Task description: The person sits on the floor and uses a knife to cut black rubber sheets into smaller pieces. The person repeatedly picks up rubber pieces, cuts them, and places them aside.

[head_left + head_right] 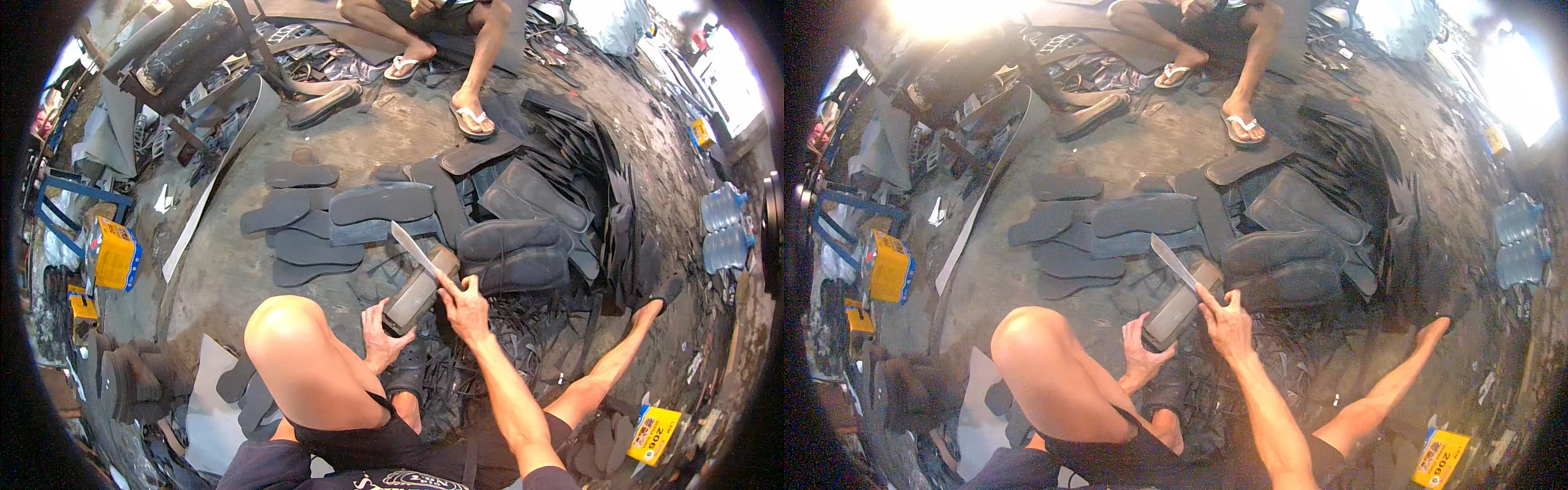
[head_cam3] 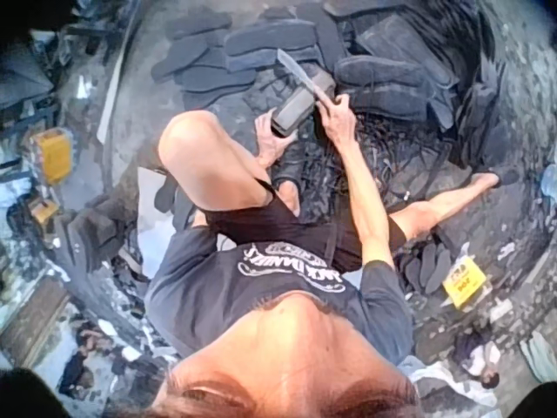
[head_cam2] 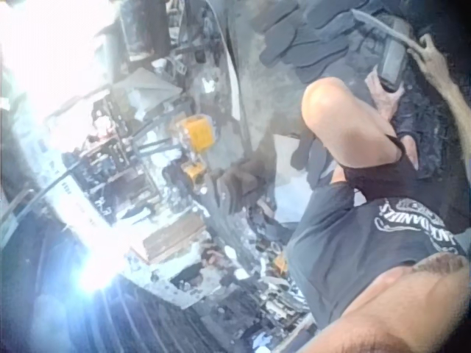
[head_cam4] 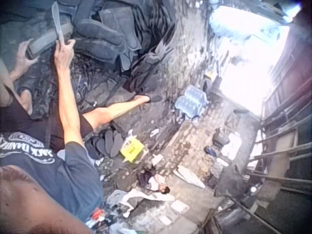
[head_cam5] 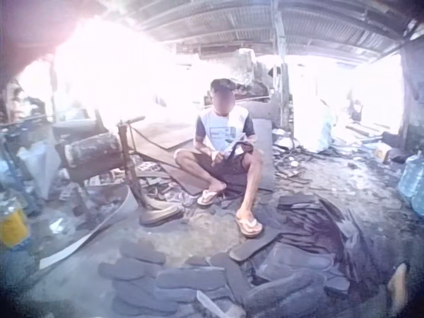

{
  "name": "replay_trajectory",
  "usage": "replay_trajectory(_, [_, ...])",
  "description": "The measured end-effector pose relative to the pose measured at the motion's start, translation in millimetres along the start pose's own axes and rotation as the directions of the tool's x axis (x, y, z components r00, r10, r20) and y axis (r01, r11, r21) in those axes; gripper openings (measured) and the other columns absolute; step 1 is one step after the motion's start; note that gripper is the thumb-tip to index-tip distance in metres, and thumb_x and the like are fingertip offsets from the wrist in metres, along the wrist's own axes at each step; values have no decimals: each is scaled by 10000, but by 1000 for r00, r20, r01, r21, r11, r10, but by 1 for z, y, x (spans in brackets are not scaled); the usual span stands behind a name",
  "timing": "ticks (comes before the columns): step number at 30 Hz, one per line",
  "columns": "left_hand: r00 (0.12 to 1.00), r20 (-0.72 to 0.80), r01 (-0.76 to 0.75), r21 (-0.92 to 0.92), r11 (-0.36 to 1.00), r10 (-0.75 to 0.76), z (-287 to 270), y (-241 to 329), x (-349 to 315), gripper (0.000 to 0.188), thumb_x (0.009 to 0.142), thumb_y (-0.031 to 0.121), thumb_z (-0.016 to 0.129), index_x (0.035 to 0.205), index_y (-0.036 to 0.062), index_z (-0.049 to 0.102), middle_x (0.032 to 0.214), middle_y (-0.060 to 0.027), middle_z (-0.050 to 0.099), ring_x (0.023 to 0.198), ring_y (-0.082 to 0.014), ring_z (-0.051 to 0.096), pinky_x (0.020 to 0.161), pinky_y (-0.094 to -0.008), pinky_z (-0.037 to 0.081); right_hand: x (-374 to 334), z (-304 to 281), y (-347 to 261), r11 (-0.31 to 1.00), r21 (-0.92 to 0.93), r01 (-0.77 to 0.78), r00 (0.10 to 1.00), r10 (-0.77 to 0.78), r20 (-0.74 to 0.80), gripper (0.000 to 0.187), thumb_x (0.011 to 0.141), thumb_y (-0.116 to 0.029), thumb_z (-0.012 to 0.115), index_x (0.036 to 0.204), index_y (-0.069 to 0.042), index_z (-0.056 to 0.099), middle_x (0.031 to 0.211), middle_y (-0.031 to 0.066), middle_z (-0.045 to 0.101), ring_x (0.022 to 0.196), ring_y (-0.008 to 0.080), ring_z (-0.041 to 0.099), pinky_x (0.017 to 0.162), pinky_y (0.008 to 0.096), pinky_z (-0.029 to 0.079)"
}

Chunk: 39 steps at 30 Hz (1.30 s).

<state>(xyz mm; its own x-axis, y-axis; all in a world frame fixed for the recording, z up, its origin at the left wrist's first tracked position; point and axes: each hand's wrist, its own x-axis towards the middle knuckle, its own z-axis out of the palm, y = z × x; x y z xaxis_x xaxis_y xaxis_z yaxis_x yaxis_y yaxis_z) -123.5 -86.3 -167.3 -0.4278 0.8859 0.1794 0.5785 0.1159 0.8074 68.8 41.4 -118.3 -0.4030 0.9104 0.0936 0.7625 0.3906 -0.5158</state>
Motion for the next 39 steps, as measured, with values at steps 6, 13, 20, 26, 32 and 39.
replay_trajectory(6, [999,-45,22,12,1000,-21,-7,-12,-9,914,650,283,971,1437,21,590,1279,-171,633,1193,-387,572,1058,-494,472,-131,-1,-30,997,49,-60,927,37,373,548,1090,-340,614,1616,-435,495,1062,244,575,769,507,702,684,564,605])
replay_trajectory(13, [999,-39,29,19,999,-29,-5,-6,-7,925,658,291,981,1448,24,580,1292,-172,629,1211,-394,563,1070,-497,467,-39,-25,-46,484,706,-518,841,136,524,459,1178,-253,493,1630,-184,525,827,48,702,636,93,641,594,293,566])
replay_trajectory(20, [1000,-28,10,8,1000,-10,-8,-7,-8,936,633,290,984,1444,37,591,1274,-170,626,1190,-395,566,1052,-509,476,-63,-28,43,855,382,-351,874,152,461,420,1123,-192,607,1528,-295,657,732,55,685,582,72,573,593,326,548])
replay_trajectory(26, [998,-68,1,33,999,1,-4,-12,-8,925,632,286,978,1432,36,586,1257,-170,621,1175,-395,566,1042,-511,473,-33,-46,13,966,249,68,997,-74,13,413,1072,-236,693,1484,-206,691,956,97,649,709,208,599,697,349,532])
replay_trajectory(32, [999,26,19,57,998,-20,-12,1,2,945,652,277,970,1469,46,554,1274,-171,612,1202,-402,563,1063,-505,475,-47,14,-33,980,148,-132,990,122,71,465,1055,-285,684,1516,-330,643,1058,193,530,797,425,673,721,507,565])
replay_trajectory(39, [985,140,80,179,981,-105,-16,7,12,913,666,372,967,1429,63,572,1227,-166,595,1186,-390,581,1044,-505,490,-152,-77,-35,923,293,-249,948,170,270,491,1045,-231,706,1526,-313,650,1003,147,625,886,322,681,815,445,573])
